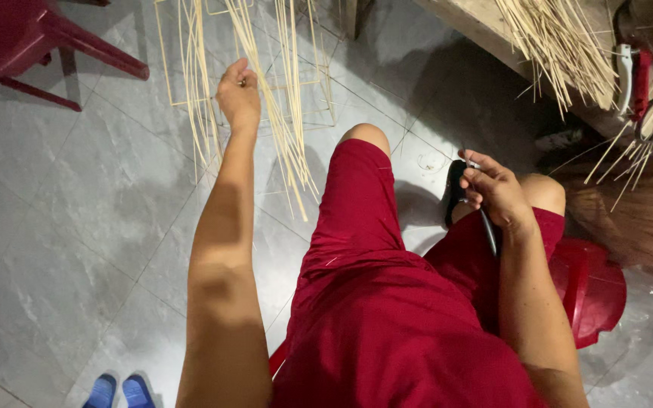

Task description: The person sits on a low stool and repeatedly picks up thin wooden sticks from a pile on a wooden table. Using a small knife, they sharpen one end of each stick and then place the finished stick into a wire rack on the floor. The process is repeated for multiple sticks.

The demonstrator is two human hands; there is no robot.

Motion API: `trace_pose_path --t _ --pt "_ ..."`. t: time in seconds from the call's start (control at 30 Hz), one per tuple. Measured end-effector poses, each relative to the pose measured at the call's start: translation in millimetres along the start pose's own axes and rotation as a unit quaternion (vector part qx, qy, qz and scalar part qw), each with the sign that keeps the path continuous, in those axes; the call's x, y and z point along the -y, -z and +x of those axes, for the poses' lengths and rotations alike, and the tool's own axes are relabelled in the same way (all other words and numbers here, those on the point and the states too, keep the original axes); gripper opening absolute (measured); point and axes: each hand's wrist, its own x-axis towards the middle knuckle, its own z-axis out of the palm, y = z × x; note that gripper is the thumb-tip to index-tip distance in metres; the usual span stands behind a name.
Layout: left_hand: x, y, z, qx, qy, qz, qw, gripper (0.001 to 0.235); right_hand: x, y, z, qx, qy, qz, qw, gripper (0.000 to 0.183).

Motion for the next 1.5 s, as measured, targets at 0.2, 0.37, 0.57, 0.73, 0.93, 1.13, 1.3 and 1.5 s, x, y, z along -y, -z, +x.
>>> trace_pose_path --t 0.2,0.37,0.57,0.73,0.93,1.13,1.3,1.5 --pt "-55 3 -3 -0.013 -0.082 0.014 0.996 0.029 -1 5 8 0.0 0.007 0.001 1.0 0.035" --pt "-125 -47 -23 0.047 -0.213 -0.075 0.973 0.027 8 0 22 -0.016 0.014 0.019 1.0 0.036" --pt "-179 -170 -72 0.211 -0.201 -0.109 0.95 0.015 15 -11 34 -0.065 -0.009 0.041 0.997 0.037" --pt "-201 -287 -96 0.27 -0.183 -0.087 0.941 0.012 15 -13 36 -0.041 -0.01 0.029 0.999 0.035" --pt "-232 -373 -84 0.202 -0.087 0.078 0.972 0.012 12 -10 38 -0.028 -0.019 0.049 0.998 0.033" --pt "-261 -401 -74 0.166 -0.033 0.196 0.966 0.035 12 -9 40 -0.027 -0.034 0.045 0.998 0.033" --pt "-264 -405 -70 0.228 0.079 0.178 0.954 0.024 10 -8 39 -0.015 -0.036 0.062 0.997 0.033" --pt "-237 -403 -49 0.26 0.124 0.157 0.945 0.032 10 -9 36 -0.019 -0.028 0.064 0.997 0.033"
